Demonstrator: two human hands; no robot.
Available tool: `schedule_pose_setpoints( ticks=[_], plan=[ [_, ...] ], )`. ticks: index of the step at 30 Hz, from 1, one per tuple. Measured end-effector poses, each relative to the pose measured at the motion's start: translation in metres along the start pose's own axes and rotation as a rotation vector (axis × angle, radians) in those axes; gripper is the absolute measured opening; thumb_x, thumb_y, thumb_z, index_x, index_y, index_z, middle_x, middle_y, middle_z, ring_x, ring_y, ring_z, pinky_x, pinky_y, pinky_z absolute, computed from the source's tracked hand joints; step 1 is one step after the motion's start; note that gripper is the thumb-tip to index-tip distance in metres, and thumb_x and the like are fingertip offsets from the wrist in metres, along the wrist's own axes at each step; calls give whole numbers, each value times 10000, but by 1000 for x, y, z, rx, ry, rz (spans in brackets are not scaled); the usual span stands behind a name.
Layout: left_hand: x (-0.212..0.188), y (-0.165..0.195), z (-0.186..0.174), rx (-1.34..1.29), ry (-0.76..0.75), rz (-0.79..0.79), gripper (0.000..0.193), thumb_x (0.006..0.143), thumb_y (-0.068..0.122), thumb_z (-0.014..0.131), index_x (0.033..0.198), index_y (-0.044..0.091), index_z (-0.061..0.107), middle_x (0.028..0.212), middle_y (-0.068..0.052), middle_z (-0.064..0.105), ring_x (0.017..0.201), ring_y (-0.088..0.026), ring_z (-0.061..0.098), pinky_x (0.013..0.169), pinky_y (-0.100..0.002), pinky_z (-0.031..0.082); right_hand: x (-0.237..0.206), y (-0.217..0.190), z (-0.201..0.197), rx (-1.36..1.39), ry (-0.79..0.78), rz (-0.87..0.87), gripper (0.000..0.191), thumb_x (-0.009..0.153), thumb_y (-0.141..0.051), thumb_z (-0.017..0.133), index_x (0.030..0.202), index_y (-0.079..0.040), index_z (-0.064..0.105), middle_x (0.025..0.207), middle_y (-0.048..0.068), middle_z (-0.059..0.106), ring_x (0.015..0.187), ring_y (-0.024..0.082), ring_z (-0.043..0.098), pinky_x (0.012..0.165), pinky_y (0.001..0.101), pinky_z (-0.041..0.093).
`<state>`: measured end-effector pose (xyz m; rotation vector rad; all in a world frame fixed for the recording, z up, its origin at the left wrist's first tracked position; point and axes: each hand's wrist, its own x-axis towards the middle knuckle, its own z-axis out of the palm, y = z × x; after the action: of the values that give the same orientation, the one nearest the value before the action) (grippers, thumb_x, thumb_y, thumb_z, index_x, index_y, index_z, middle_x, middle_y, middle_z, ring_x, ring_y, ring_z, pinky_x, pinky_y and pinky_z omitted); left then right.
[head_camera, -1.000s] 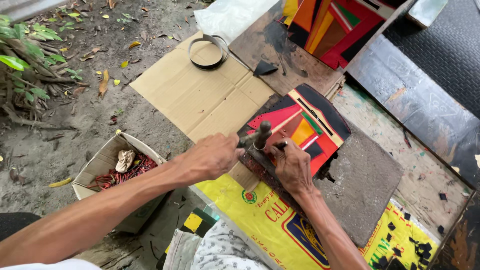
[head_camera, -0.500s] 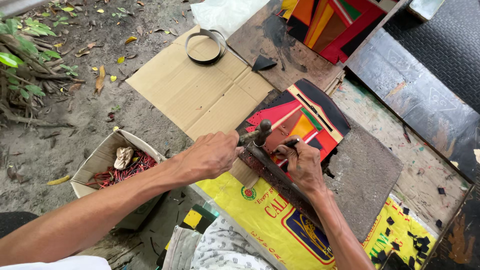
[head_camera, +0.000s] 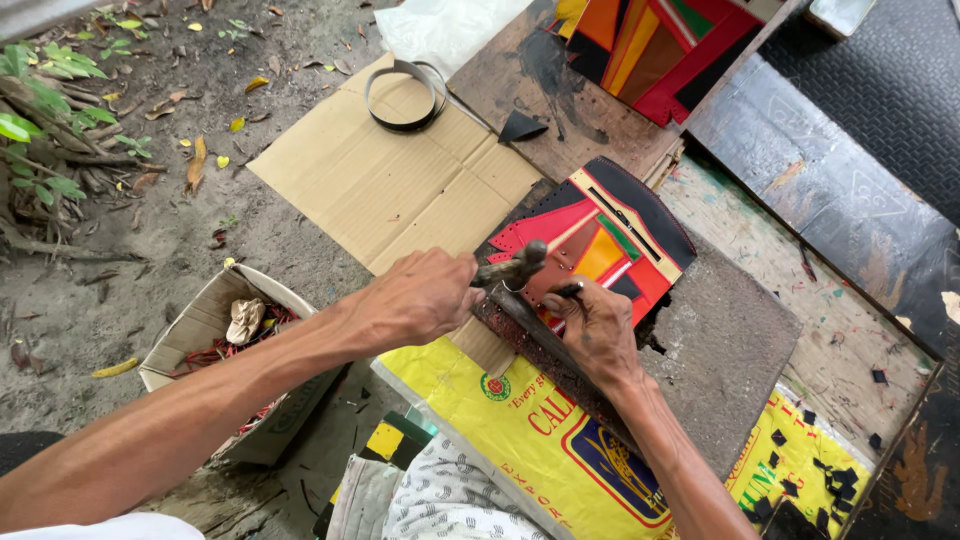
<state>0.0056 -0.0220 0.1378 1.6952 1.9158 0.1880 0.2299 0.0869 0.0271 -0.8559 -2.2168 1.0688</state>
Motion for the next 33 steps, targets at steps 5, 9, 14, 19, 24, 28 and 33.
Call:
schedule_pose_setpoints(
  ticks=[5,9,14,19,24,28,33],
  plan=[
    [-10,28,-19,-327,284,261,304,1018,295,582,1002,-8,574,659,-222,621,570,-388,649,521,-469,482,1,-3,2,-46,11,-48,30,944,-25,678,953,-5,658,784,133,707,675,195,705,610,333,536],
    [-12,47,-14,-339,529,520,339,1064,299,575,1028,-27,488,673,-176,561,543,-311,597,488,-431,443,1,-1,4,-41,33,-126,43,972,-19,650,962,0,613,812,157,660,698,243,689,639,346,532],
    [-12,46,-29,-101,151,159,289,1058,321,532,1000,40,496,559,-113,554,428,-221,530,407,-421,397,12,3,10,-139,35,-105,77,925,-80,728,960,-32,678,775,179,673,669,282,686,611,375,510],
    [-25,59,-37,-548,618,640,272,1131,273,518,1071,10,482,693,-129,537,519,-201,548,473,-388,429,5,9,10,-9,48,-96,97,970,-79,697,947,-19,624,804,144,701,704,235,743,636,342,556],
    [-18,58,-25,-283,319,435,265,1049,253,536,1074,-6,484,736,-194,592,574,-333,591,532,-476,458,2,13,12,-56,57,-145,80,942,-10,679,1020,-17,666,843,165,698,760,274,727,649,376,543],
    [-19,25,-13,-64,-24,7,289,1025,296,493,1010,8,474,673,-248,650,605,-437,665,608,-546,496,0,9,14,-60,80,-103,130,908,-23,697,1014,-2,624,828,179,664,701,280,707,627,383,536],
    [-3,-3,16,-54,67,-17,354,1017,350,549,980,0,521,732,-274,652,737,-499,649,675,-586,485,-1,1,15,-132,97,-77,101,936,-47,688,1001,12,637,841,186,709,741,260,732,624,355,543]
  ],
)
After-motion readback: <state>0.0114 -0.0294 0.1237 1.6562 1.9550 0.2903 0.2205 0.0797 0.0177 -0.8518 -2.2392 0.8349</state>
